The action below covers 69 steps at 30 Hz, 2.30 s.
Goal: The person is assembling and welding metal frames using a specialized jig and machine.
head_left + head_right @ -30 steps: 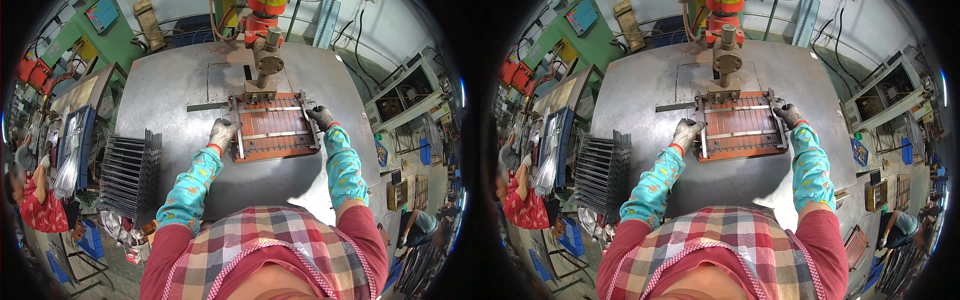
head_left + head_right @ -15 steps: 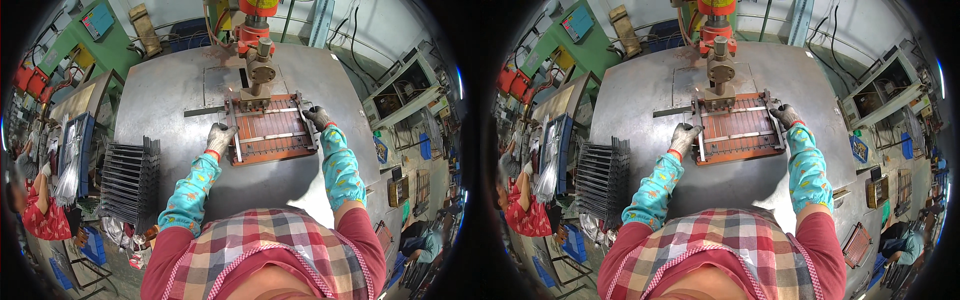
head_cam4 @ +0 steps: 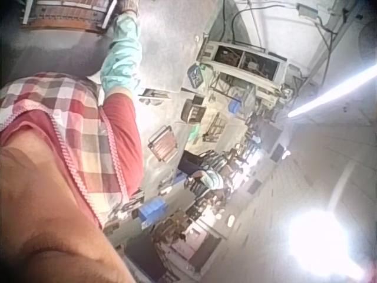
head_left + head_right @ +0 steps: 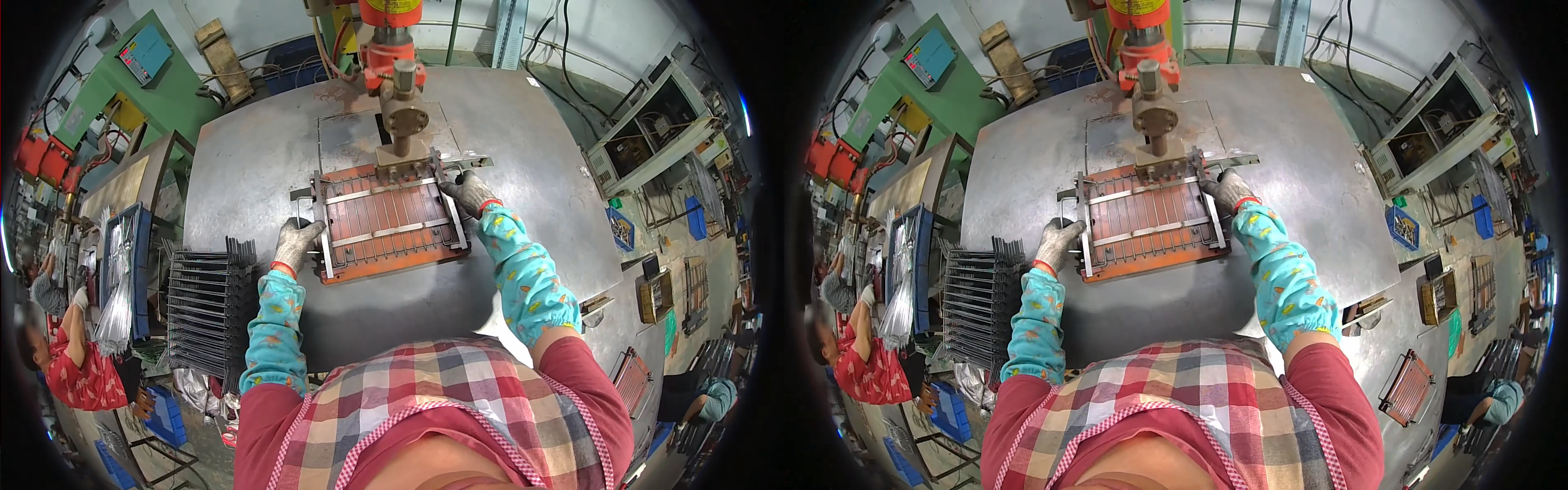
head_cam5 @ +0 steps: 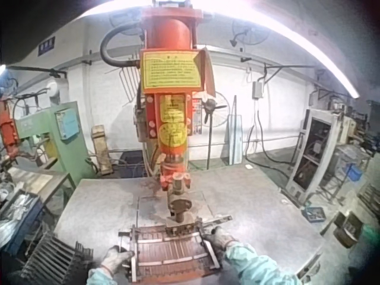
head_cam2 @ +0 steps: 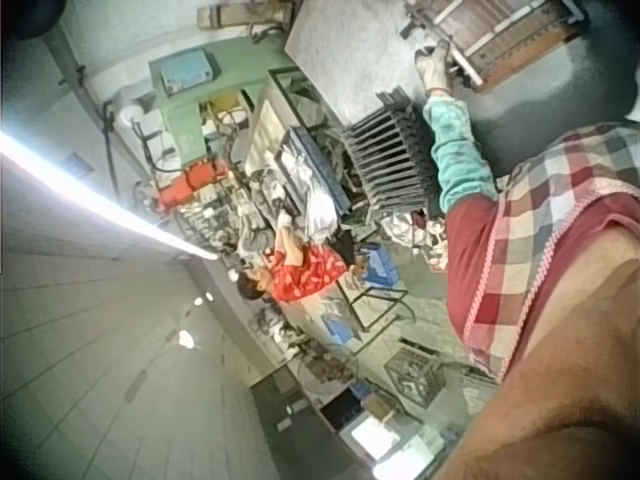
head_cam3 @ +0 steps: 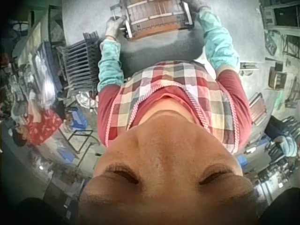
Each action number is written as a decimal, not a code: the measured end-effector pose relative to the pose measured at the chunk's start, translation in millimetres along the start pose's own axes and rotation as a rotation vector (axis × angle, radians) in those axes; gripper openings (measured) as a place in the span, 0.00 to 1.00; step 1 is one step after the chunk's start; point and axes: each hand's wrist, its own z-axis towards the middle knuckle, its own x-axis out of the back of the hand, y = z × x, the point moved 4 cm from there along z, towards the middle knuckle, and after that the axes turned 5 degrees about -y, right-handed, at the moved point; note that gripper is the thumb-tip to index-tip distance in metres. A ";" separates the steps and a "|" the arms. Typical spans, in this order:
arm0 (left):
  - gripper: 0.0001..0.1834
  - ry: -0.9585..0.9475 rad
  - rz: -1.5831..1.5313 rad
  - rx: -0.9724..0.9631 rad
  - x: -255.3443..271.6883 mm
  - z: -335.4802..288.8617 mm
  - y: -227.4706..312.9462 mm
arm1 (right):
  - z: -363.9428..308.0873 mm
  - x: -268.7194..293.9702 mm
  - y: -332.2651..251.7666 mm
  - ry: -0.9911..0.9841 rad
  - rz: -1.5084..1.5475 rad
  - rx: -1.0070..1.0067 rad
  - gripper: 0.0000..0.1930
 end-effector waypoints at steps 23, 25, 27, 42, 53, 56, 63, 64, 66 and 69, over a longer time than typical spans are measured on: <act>0.17 -0.229 -1.187 0.135 -131.8 -99.4 -24.9 | -15.3 13.2 -47.8 0.346 -0.020 0.339 0.43; 0.17 -0.427 -0.480 -0.354 -157.8 -93.4 -58.2 | -11.1 4.6 -17.6 0.428 -0.137 0.260 0.43; 0.17 -0.782 -0.591 0.015 -149.1 -151.2 14.1 | -23.1 7.0 -5.7 0.425 -0.240 0.051 0.45; 0.44 0.120 -0.052 -0.052 -58.3 -1.5 16.9 | -38.7 -2.6 70.5 0.431 0.206 0.096 0.47; 0.41 0.181 0.082 -0.095 -63.2 -15.9 7.5 | -33.2 14.7 51.6 0.320 0.137 0.043 0.43; 0.33 0.081 0.023 -0.069 -65.5 -15.4 13.1 | -28.5 19.7 50.7 0.261 0.038 -0.007 0.43; 0.32 0.106 0.043 -0.010 -71.3 -21.9 18.7 | -26.6 28.2 45.9 0.186 -0.047 -0.007 0.44; 0.33 0.069 0.035 0.019 -74.3 -12.9 11.3 | -26.2 31.6 46.7 0.063 0.092 -0.147 0.43; 0.36 0.039 -0.091 0.006 -86.5 -22.0 21.6 | -24.8 40.3 53.7 0.128 0.032 -0.107 0.43; 0.36 0.158 0.104 -0.116 -106.8 -1.9 5.1 | -25.5 53.6 67.9 0.205 0.123 0.010 0.43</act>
